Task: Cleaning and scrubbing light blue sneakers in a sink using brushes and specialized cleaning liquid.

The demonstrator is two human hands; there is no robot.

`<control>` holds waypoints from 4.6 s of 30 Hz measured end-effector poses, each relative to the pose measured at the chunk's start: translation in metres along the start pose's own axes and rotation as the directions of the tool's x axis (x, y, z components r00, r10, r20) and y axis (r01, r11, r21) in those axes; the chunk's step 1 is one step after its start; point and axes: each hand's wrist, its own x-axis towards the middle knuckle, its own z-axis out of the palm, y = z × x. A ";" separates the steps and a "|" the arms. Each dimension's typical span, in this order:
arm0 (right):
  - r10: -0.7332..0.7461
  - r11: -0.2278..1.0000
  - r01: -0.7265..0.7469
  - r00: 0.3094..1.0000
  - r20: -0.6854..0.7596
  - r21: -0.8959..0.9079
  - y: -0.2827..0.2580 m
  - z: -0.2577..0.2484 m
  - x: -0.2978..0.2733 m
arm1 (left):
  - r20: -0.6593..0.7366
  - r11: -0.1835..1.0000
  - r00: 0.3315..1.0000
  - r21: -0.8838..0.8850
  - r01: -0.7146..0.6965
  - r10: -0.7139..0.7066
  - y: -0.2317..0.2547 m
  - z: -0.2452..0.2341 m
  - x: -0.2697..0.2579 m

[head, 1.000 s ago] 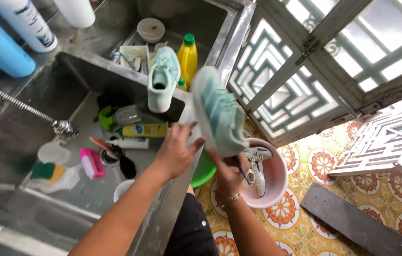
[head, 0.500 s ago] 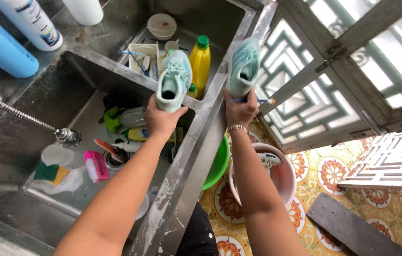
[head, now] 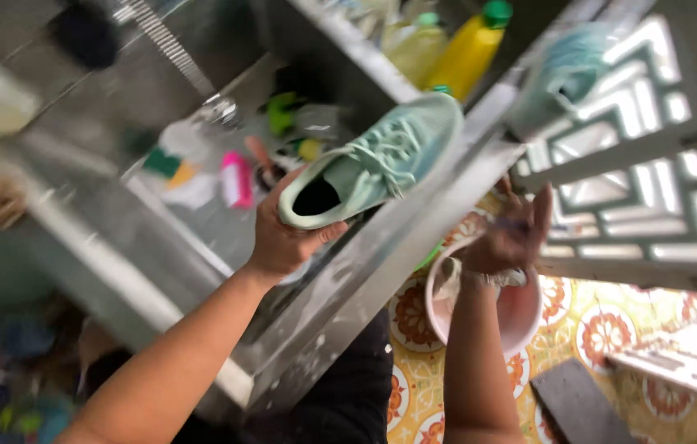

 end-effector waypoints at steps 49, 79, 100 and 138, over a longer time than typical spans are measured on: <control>0.452 0.880 0.200 -0.076 0.889 -0.431 -0.035 0.209 -0.168 | -0.511 0.926 0.856 0.281 0.251 -0.077 0.070 -0.143 -0.258; 0.328 0.651 0.726 -0.533 0.780 0.222 0.177 0.225 -0.337 | -0.427 0.857 0.879 0.351 0.377 -0.212 0.086 -0.161 -0.268; -0.157 0.407 0.905 -0.065 0.985 0.125 0.159 0.293 -0.208 | 0.022 0.151 0.974 0.988 0.013 -0.224 0.171 -0.171 -0.221; 0.713 0.638 0.717 -0.412 0.567 -0.280 -0.071 0.192 -0.168 | -0.065 0.395 0.720 -0.868 0.301 -0.691 0.101 -0.136 -0.171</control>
